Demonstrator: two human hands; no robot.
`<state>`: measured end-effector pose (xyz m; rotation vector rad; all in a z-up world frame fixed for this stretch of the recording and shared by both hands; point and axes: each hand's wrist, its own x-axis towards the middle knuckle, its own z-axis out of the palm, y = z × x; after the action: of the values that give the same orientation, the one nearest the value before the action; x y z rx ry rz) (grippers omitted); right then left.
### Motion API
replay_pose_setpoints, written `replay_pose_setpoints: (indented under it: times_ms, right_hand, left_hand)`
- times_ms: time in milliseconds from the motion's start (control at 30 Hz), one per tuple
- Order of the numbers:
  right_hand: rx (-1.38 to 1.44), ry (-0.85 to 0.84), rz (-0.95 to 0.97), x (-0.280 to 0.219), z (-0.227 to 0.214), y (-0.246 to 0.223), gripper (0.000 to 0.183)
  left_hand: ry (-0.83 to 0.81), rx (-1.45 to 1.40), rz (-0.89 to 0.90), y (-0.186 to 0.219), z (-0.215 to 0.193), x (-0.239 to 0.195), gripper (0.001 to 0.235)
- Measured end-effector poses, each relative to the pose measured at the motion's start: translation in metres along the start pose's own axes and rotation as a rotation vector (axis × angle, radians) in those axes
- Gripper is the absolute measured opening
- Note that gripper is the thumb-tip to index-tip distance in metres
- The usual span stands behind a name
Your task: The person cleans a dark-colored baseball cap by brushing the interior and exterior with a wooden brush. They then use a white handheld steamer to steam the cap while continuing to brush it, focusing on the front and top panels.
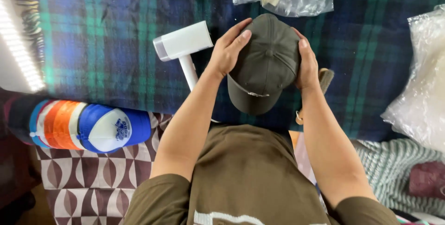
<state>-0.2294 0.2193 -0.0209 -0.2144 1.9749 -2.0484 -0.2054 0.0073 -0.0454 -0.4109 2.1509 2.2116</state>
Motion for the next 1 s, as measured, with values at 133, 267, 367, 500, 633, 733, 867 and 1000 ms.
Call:
replay_pose_setpoints:
  times_ms: [133, 267, 367, 500, 633, 733, 867, 1000]
  right_hand:
    - [0.019, 0.009, 0.038, -0.005, -0.008, 0.015, 0.055]
    - [-0.041, -0.015, 0.011, -0.005, -0.002, 0.003, 0.058]
    - [-0.208, -0.046, 0.132, 0.007, -0.029, 0.021, 0.077]
    - [-0.636, 0.484, -0.342, -0.07, -0.055, 0.021, 0.024]
    - [-1.098, 0.57, 0.072, -0.159, -0.123, 0.141, 0.043]
    - [-0.981, 0.441, 0.578, -0.16, -0.122, 0.154, 0.075]
    - [-0.996, 0.403, 0.69, -0.139, -0.146, 0.189, 0.059]
    - [-0.627, 0.651, 0.582, -0.127, -0.082, 0.071, 0.035]
  left_hand:
    - [-0.021, 0.018, -0.09, 0.005, 0.003, -0.009, 0.047]
    - [-0.069, 0.079, -0.079, 0.002, -0.001, -0.007, 0.044]
    - [-0.1, 0.05, -0.096, 0.006, -0.011, 0.0, 0.061]
    - [0.232, -0.226, 0.177, -0.004, -0.012, -0.062, 0.052]
    - [0.359, -0.142, -0.096, -0.115, -0.006, -0.136, 0.05]
    - [0.325, -0.295, -0.232, -0.16, 0.016, -0.142, 0.056]
    - [0.266, -0.278, -0.438, -0.157, 0.021, -0.139, 0.044]
    - [0.274, -0.384, -0.469, -0.16, 0.025, -0.144, 0.034]
